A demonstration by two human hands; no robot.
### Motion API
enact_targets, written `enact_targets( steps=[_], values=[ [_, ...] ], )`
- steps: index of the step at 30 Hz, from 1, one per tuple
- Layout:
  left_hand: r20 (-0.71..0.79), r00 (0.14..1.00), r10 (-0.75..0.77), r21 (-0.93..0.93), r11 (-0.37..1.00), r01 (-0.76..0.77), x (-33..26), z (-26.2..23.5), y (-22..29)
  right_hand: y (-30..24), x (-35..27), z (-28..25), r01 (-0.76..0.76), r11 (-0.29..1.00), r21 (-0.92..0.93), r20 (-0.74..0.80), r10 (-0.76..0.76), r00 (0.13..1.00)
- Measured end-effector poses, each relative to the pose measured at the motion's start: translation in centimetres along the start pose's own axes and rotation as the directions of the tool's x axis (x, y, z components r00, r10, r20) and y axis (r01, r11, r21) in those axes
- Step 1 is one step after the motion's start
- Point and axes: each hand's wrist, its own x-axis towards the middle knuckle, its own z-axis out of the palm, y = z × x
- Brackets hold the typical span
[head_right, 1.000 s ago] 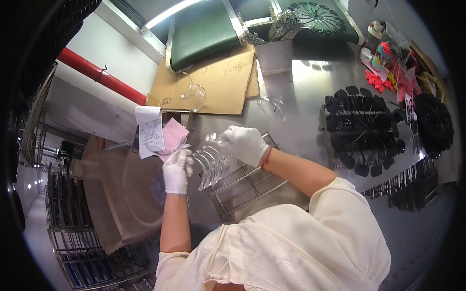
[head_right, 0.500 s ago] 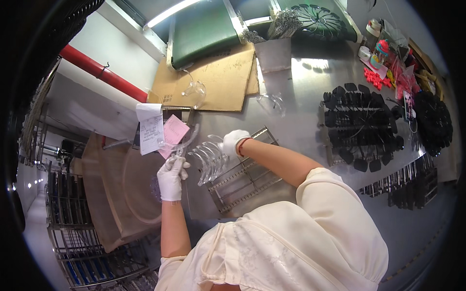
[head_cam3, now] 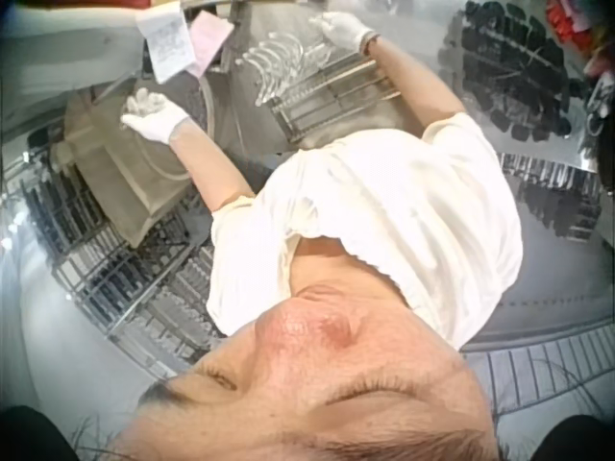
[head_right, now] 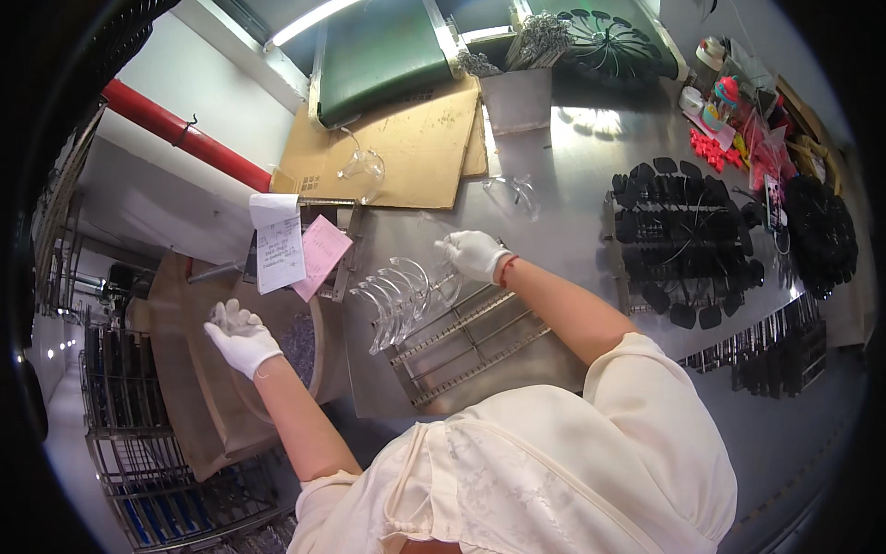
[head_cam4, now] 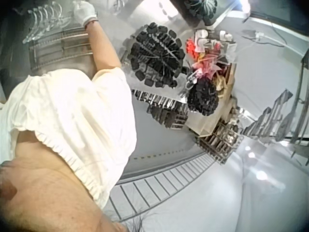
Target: The person repeatedly picks up black plastic components and places them into slots on metal racks. They also handle clear plastic rings and place them into a container. The person works at a stainless steel table with various parts and tools visible.
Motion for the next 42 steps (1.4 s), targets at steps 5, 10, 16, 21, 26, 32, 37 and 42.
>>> enact_targets(
  steps=[5,10,16,21,26,32,37,42],
  values=[
    [0.215,0.977,-0.013,0.495,0.863,-0.097,-2.2,3.8,-2.9,-2.7,0.4,2.2,-0.002,0.762,-0.647,0.151,0.13,0.98],
    [0.683,0.718,-0.133,0.713,0.337,-0.615,-6.0,6.1,-8.5,-3.1,3.3,1.7,-0.003,0.701,-0.713,0.213,0.221,0.952],
    [0.684,0.125,-0.719,0.24,0.059,-0.969,-9.3,6.0,-12.8,-4.0,15.8,-0.6,-0.013,0.955,-0.297,-0.164,-0.037,0.986],
    [0.633,0.116,-0.766,0.287,0.093,-0.953,-8.4,4.3,-14.7,-3.8,25.7,3.9,-0.143,0.934,-0.327,-0.322,0.032,0.946],
    [0.807,0.187,-0.56,0.365,0.223,-0.904,-8.0,4.7,-14.7,-2.4,29.9,2.8,-0.083,0.996,0.022,-0.572,0.08,0.817],
    [0.657,0.726,-0.203,0.681,0.573,-0.456,-5.1,0.8,-12.1,-9.9,12.5,0.8,0.548,0.604,0.579,-0.552,-0.205,0.808],
    [0.735,0.672,-0.087,0.566,0.625,-0.537,-6.3,8.4,-6.8,-14.1,-2.1,-3.4,0.509,0.428,0.746,-0.482,-0.18,0.858],
    [0.879,0.472,0.059,0.34,0.615,-0.711,-11.2,16.1,0.6,-15.3,-8.2,-4.0,0.503,0.414,0.758,-0.411,-0.294,0.863]
  ],
)
